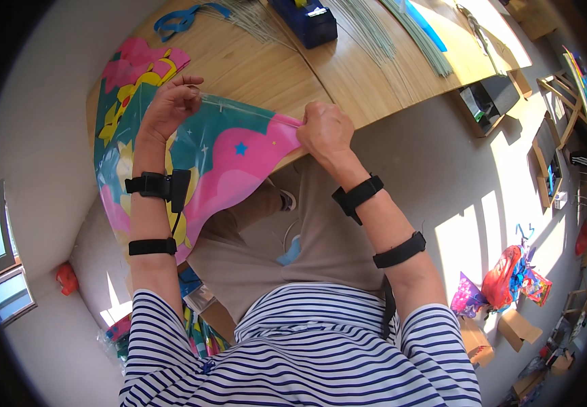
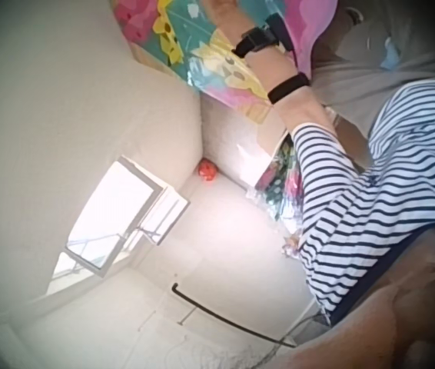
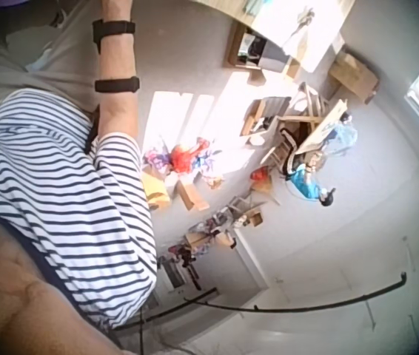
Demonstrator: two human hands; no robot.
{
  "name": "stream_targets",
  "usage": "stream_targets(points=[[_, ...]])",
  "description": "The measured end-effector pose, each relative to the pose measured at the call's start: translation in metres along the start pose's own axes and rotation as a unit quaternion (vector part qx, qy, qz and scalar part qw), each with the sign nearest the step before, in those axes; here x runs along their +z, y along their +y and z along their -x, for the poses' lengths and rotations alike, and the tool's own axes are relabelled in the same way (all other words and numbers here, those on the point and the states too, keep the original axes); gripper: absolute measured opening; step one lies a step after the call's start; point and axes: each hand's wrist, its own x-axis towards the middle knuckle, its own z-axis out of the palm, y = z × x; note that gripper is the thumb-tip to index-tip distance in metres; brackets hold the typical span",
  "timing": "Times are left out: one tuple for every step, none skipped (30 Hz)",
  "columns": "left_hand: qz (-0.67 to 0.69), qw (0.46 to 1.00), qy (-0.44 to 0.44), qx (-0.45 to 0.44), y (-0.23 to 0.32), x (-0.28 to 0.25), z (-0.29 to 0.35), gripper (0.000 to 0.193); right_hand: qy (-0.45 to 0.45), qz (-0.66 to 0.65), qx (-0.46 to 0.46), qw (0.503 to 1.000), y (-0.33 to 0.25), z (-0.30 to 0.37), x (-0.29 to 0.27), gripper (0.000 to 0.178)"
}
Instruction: The recorder is assembling a printed plastic kite by attaching support rods to the edges of the material.
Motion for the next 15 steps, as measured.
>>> stream_targets(points=[[-0.016, 1.000, 0.014, 0.004, 0.002, 0.005, 0.002, 0.026, 0.003, 0.002, 0.001, 1.000, 0.001, -0.001, 0.000, 0.012], [-0.033, 0.999, 0.029, 0.008, 0.003, 0.010, 0.005, 0.026, 0.006, 0.003, 0.001, 1.000, 0.002, -0.002, 0.000, 0.012], [-0.042, 0.999, 0.031, 0.016, 0.003, 0.016, 0.008, 0.026, 0.004, 0.001, -0.002, 1.000, 0.002, -0.003, 0.001, 0.011], [-0.052, 0.998, 0.034, 0.023, 0.004, 0.025, 0.013, 0.026, 0.001, -0.002, -0.004, 1.000, 0.003, -0.004, 0.002, 0.010], [-0.060, 0.997, 0.036, 0.030, 0.003, 0.034, 0.017, 0.026, -0.002, -0.003, -0.006, 1.000, 0.005, -0.003, 0.002, 0.010], [-0.075, 0.996, 0.031, 0.039, 0.004, 0.042, 0.020, 0.027, -0.008, -0.019, -0.014, 1.000, 0.008, -0.003, 0.001, 0.010], [-0.091, 0.994, 0.028, 0.048, 0.007, 0.048, 0.024, 0.028, -0.013, -0.036, -0.023, 0.999, 0.011, -0.003, -0.001, 0.010], [-0.107, 0.992, 0.025, 0.058, 0.008, 0.053, 0.026, 0.029, -0.019, -0.052, -0.032, 0.998, 0.013, -0.003, -0.003, 0.011], [-0.118, 0.991, 0.012, 0.065, 0.008, 0.057, 0.026, 0.029, -0.022, -0.087, -0.018, 0.996, 0.015, -0.002, -0.005, 0.013], [-0.128, 0.989, 0.001, 0.072, 0.008, 0.060, 0.027, 0.030, -0.026, -0.121, -0.005, 0.992, 0.015, -0.001, -0.009, 0.014], [-0.139, 0.987, -0.011, 0.078, 0.008, 0.063, 0.028, 0.030, -0.030, -0.156, 0.008, 0.987, 0.014, 0.000, -0.013, 0.016], [-0.145, 0.986, -0.012, 0.080, 0.008, 0.067, 0.028, 0.030, -0.028, -0.177, 0.008, 0.984, 0.012, 0.001, -0.015, 0.017], [-0.152, 0.985, -0.013, 0.081, 0.009, 0.072, 0.029, 0.030, -0.026, -0.198, 0.007, 0.980, 0.009, 0.003, -0.018, 0.019], [-0.158, 0.984, -0.014, 0.082, 0.009, 0.076, 0.029, 0.031, -0.024, -0.220, 0.007, 0.975, 0.005, 0.004, -0.021, 0.021], [-0.159, 0.983, -0.018, 0.085, 0.008, 0.079, 0.028, 0.031, -0.029, -0.244, -0.002, 0.969, 0.000, 0.005, -0.023, 0.024]])
